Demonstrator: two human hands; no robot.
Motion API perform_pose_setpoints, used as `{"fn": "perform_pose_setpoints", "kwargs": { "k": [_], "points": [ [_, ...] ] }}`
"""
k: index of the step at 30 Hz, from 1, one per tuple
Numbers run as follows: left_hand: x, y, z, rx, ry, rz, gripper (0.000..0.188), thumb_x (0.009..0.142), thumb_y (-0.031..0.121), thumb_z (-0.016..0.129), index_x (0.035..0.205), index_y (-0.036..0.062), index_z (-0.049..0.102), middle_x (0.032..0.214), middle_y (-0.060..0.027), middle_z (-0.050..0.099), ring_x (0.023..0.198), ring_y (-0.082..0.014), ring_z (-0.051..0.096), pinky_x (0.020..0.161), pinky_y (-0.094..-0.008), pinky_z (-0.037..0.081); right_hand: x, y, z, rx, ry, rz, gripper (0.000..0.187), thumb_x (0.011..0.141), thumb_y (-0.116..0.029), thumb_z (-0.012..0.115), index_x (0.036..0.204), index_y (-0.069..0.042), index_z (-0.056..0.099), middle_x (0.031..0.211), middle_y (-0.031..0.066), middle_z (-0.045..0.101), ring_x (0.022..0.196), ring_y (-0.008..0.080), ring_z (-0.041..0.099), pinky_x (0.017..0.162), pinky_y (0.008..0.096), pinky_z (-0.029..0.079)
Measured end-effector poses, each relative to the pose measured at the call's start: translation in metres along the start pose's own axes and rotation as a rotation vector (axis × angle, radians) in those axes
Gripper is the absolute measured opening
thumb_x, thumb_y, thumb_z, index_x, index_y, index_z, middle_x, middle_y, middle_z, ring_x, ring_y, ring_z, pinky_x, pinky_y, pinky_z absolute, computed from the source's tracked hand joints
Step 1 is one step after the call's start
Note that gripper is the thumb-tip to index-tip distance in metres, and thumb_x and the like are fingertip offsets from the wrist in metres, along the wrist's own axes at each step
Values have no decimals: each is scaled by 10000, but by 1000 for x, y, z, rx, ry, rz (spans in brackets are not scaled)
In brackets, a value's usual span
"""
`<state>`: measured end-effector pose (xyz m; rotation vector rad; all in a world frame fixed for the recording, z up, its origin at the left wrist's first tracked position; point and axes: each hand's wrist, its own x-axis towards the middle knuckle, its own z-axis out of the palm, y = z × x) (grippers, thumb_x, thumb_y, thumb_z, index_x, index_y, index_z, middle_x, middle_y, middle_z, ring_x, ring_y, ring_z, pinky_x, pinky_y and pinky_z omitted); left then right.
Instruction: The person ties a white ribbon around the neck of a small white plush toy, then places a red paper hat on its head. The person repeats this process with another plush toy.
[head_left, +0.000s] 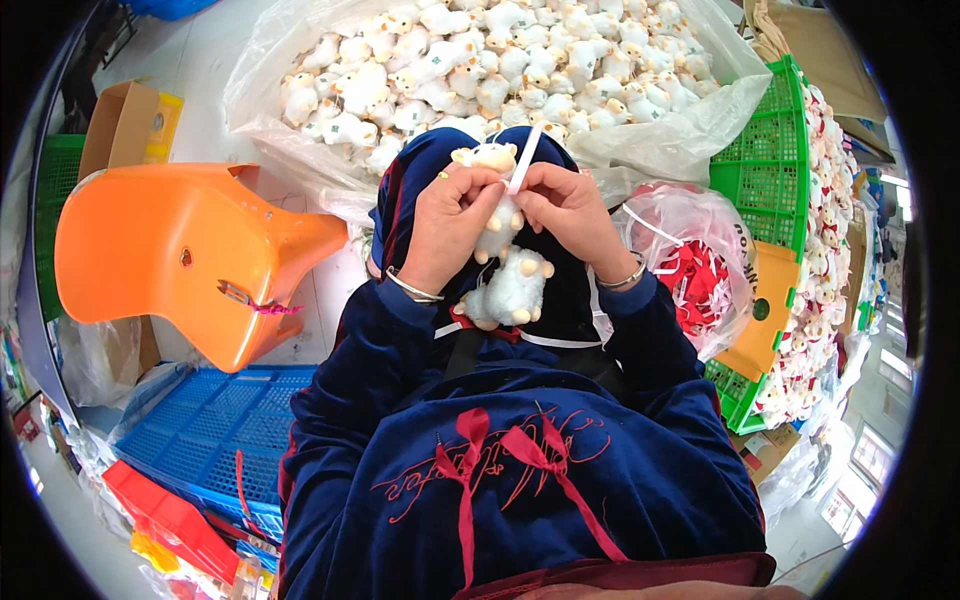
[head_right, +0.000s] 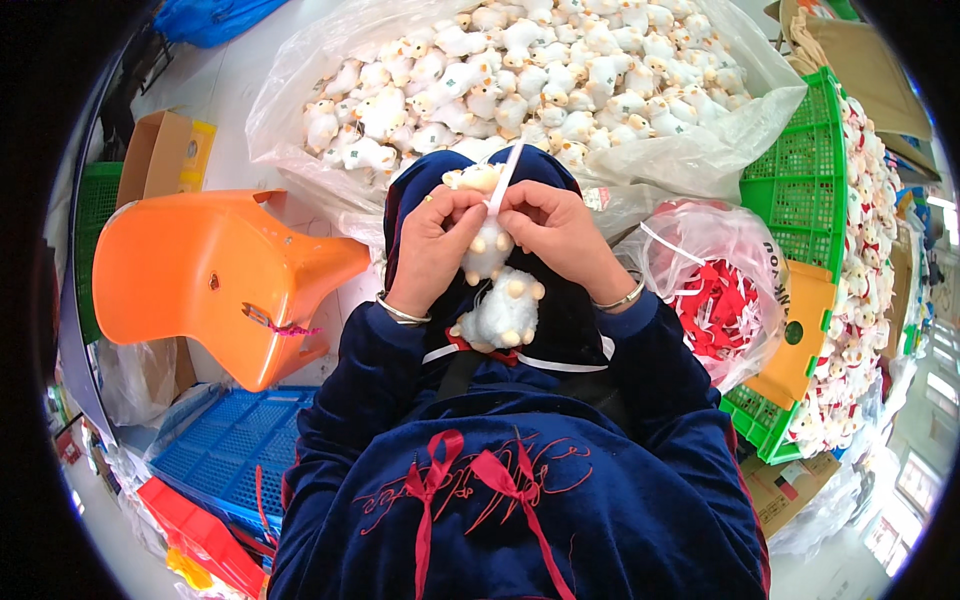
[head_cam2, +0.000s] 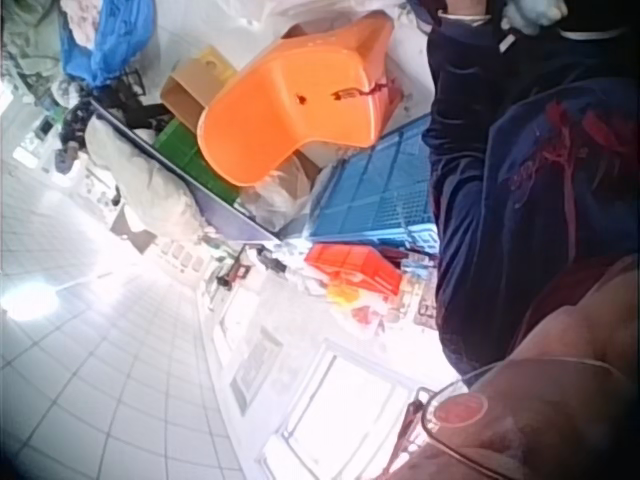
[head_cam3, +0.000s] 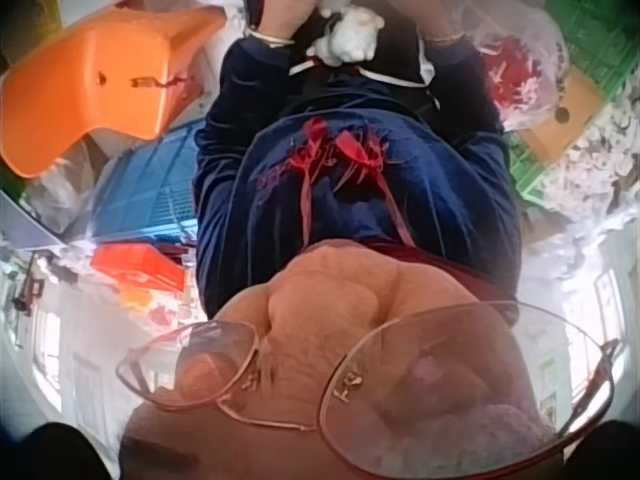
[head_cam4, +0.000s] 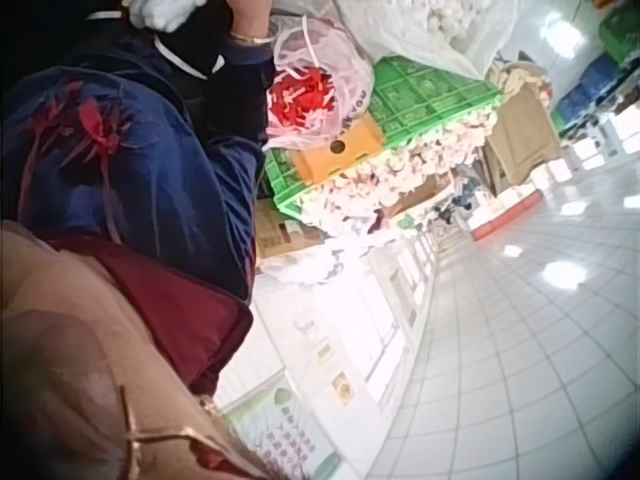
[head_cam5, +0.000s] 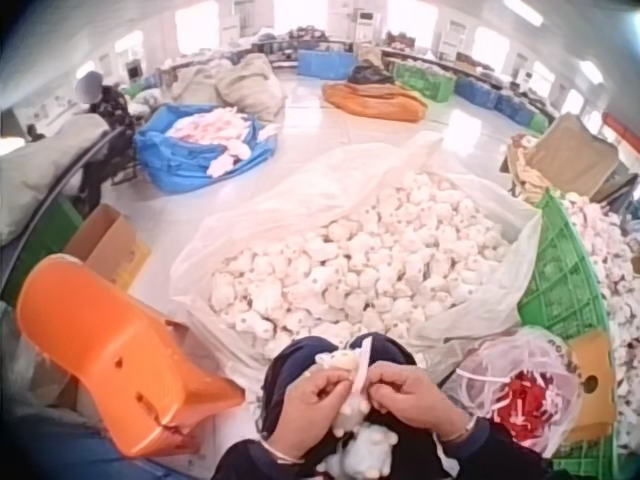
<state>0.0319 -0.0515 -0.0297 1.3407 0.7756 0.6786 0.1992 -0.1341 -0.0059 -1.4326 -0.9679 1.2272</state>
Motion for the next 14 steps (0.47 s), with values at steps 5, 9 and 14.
{"fn": "perform_pose_setpoints", "kwargs": {
  "k": [5, 9, 14],
  "points": [
    [2, 1, 0, 14, 16, 16, 106, 937, 67, 700, 1007, -9, 723, 845, 13, 606, 701, -40, 549, 628, -204, 442, 3, -16, -5, -121, -73, -5, 244, 1011, -237, 603, 937, -20, 686, 787, -26, 615, 665, 35, 530, 570, 216, 421],
    [1, -3, 2, -37, 24, 16, 110, 942, 74, 700, 1006, -12, 724, 842, 10, 605, 698, -39, 548, 623, -205, 441, 2, -18, 8, -268, 35, 46, 194, 945, -196, 690, 883, -12, 673, 724, -27, 587, 663, 46, 509, 570, 228, 414],
    [1, -3, -1, -44, -1, -69, 138, 936, 84, 711, 1045, 1, 724, 867, -3, 624, 704, -42, 555, 631, -202, 449, -4, -20, 10, -377, 69, 51, 232, 890, -213, 766, 945, -15, 657, 721, -17, 607, 645, 62, 508, 577, 245, 439]
  ]
}}
